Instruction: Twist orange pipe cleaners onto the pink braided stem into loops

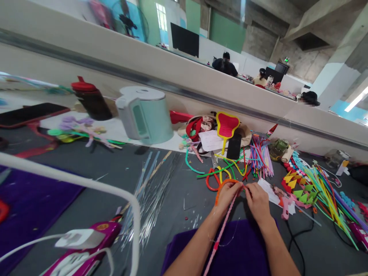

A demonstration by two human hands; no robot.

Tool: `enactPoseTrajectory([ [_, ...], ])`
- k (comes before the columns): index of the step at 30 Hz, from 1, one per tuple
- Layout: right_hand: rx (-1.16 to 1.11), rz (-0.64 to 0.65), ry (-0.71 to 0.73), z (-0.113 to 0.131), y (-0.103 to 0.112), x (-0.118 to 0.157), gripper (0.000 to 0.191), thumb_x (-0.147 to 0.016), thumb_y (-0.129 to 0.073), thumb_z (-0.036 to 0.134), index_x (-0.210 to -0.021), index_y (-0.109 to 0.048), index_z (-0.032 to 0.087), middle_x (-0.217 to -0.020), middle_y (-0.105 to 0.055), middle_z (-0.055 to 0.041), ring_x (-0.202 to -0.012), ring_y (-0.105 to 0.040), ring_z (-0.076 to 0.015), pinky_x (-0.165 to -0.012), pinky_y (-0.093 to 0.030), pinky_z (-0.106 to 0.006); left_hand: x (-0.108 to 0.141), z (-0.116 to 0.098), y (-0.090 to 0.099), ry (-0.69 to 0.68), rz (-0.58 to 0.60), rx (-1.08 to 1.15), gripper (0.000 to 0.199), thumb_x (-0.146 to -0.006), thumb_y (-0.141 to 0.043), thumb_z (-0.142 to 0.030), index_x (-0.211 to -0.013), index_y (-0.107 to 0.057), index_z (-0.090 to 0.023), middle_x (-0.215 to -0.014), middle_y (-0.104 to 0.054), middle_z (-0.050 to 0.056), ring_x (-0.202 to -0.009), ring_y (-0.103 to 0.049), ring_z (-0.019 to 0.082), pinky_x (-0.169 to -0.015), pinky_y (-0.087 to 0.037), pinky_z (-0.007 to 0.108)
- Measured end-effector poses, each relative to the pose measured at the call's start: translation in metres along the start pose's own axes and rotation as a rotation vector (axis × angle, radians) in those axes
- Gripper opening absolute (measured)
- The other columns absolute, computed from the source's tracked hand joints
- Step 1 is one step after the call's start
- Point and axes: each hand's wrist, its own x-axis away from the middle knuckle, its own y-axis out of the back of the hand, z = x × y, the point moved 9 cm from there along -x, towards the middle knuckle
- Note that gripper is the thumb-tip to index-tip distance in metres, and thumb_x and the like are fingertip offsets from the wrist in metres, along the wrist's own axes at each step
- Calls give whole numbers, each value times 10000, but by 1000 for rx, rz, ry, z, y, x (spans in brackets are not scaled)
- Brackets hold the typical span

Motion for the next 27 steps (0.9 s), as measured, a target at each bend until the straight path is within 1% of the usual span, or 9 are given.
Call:
enactPoseTrajectory([
  [5,-35,-8,11,-1,-8,-2,230,-950,-396,221,-918,-621,188,-807,-613,-51,-763,-598,-177,-690,-456,-282,-1,3,3,11,-12,0,313,-660,-633,-418,-469,-571,-177,-421,-483,-29,-410,-423,107,-454,-340,234],
  [7,-71,2,2,-2,-11,-2,223,-951,-392,214,-933,-613,188,-823,-619,-55,-783,-600,-183,-708,-463,-293,-1,5,4,30,-8,22,324,-657,-640,-439,-498,-598,-160,-447,-517,-16,-413,-442,106,-459,-366,235],
  [10,-138,18,-33,-7,-12,0,158,-938,-439,247,-983,-578,189,-878,-629,-63,-822,-607,-198,-728,-473,-312,-1,6,9,48,-30,72,323,-650,-650,-454,-575,-640,-140,-520,-584,13,-455,-502,113,-492,-414,239],
  [14,-156,64,-53,-12,-15,4,126,-927,-462,266,-953,-564,198,-859,-618,-57,-780,-607,-203,-686,-470,-313,-2,10,17,88,-82,174,333,-607,-707,-448,-636,-669,-118,-588,-640,48,-493,-547,124,-507,-436,244],
  [16,-155,79,-44,-12,-17,5,163,-940,-423,238,-945,-582,204,-833,-605,-49,-757,-602,-194,-685,-465,-308,-3,13,19,96,-95,181,331,-608,-712,-443,-638,-671,-117,-582,-642,45,-485,-541,120,-499,-427,240],
  [19,-173,57,-44,-10,-19,5,221,-949,-385,214,-989,-603,204,-832,-595,-48,-759,-599,-181,-710,-469,-299,-3,13,21,72,-113,146,316,-630,-693,-436,-613,-661,-122,-557,-635,32,-471,-518,111,-493,-408,230],
  [22,-195,57,-45,-8,-22,7,239,-945,-391,206,-1048,-607,202,-861,-589,-53,-785,-598,-174,-734,-478,-291,-2,12,20,38,-103,105,300,-642,-669,-416,-569,-646,-126,-529,-619,25,-459,-496,108,-495,-392,227],
  [25,-212,65,-39,-8,-27,11,265,-940,-391,188,-1109,-595,204,-894,-581,-59,-812,-597,-176,-740,-486,-293,-1,16,20,53,-104,103,293,-647,-649,-414,-571,-639,-132,-526,-602,19,-461,-486,112,-494,-386,234],
  [27,-212,44,-38,-10,-29,14,276,-940,-384,184,-1125,-588,201,-894,-581,-63,-816,-600,-180,-737,-493,-296,-1,18,20,48,-105,66,300,-648,-646,-424,-578,-640,-132,-517,-581,12,-453,-467,109,-486,-371,235],
])
